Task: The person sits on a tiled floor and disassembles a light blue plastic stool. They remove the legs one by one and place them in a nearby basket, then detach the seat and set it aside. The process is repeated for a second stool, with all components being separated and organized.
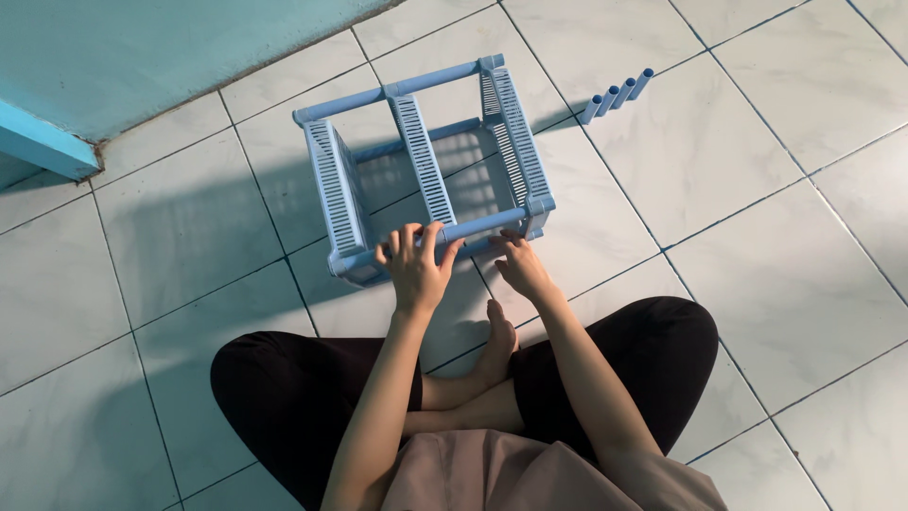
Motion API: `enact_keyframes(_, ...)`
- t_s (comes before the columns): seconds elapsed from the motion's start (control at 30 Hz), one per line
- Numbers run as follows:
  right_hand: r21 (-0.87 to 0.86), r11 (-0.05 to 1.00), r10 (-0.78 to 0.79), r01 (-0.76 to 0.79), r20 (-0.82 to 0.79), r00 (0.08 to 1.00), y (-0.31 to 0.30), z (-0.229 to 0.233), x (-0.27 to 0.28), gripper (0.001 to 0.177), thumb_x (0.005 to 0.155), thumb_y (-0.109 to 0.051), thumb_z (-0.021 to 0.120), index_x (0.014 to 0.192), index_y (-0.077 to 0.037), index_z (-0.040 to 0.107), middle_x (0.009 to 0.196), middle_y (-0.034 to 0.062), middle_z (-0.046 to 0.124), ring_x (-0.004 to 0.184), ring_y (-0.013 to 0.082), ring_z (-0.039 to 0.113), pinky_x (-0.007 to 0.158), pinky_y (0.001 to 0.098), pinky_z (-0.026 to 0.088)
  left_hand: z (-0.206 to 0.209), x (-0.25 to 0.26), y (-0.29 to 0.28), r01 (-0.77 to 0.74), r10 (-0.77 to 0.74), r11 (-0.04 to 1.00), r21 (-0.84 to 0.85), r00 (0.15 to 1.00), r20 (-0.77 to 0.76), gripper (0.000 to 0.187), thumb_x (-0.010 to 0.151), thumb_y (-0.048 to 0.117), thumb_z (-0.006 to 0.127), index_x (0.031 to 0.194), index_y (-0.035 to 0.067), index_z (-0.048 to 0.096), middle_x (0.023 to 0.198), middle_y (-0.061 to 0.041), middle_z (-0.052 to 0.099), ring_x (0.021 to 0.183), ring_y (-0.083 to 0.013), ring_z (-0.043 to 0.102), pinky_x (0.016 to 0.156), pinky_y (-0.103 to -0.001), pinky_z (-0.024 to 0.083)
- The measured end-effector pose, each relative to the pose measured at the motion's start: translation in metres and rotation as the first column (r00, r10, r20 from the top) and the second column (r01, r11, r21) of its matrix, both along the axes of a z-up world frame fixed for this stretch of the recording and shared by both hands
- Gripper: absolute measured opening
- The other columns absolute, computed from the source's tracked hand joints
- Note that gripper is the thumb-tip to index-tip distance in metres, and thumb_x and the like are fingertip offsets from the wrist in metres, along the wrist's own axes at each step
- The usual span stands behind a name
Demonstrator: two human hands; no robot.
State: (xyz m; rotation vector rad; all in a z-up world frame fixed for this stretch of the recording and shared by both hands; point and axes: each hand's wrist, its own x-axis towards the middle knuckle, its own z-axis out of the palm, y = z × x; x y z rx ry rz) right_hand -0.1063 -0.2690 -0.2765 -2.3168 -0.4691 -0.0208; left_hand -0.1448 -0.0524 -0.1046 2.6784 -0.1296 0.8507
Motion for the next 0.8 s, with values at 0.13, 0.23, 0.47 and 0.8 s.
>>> enact_keyframes(0.13,-0.037,0.999,-0.014,0.016,0.032,0.999,-0.006,0.019,0.004,0.049,0.077,-0.006,0.077,0.125,-0.011,0.067,0.124,0.0189,0.068,0.106,0.0365,0.066,0.09,0.0458,0.055,0.014,-0.003,-0.004,0.041,-0.041,0.999,0.0,0.999,0.004,0.035,0.087,0.04,0.076,0.112,0.018,0.067,0.118,-0.01,0.055,0.11,-0.0313,0.051,0.097,-0.054,0.032)
enact_keyframes(0.23,-0.089,0.992,-0.115,0.093,-0.285,0.952,-0.018,0.053,0.009,0.035,0.081,-0.02,0.082,0.112,-0.009,0.072,0.102,0.0158,0.075,0.081,0.0301,0.071,0.075,0.0411,0.057,0.021,0.007,-0.012,0.205,-0.206,0.978,0.044,0.979,0.003,0.039,0.087,0.031,0.074,0.12,0.012,0.064,0.124,-0.012,0.055,0.118,-0.0321,0.053,0.1,-0.054,0.037)
enact_keyframes(0.47,-0.073,0.857,-0.515,0.509,-0.133,0.847,-0.034,0.105,0.006,0.06,0.08,-0.037,0.095,0.113,-0.001,0.06,0.098,0.0185,0.07,0.083,0.0293,0.068,0.073,0.0388,0.054,0.01,0.034,-0.049,0.513,-0.507,0.858,0.028,0.853,-0.125,0.046,0.092,0.022,0.071,0.131,0.003,0.057,0.125,-0.014,0.057,0.118,-0.0314,0.058,0.103,-0.043,0.049)
enact_keyframes(0.8,0.436,0.848,-0.342,0.3,0.018,0.94,-0.021,0.095,0.016,0.081,0.082,0.0,0.084,0.15,-0.006,0.041,0.139,0.0177,0.062,0.127,0.0292,0.065,0.082,0.0356,0.064,-0.024,0.077,-0.09,0.436,-0.402,0.897,0.071,0.872,-0.278,0.045,0.1,0.051,0.064,0.104,0.007,0.061,0.079,-0.011,0.071,0.069,-0.0293,0.074,0.057,-0.039,0.059)
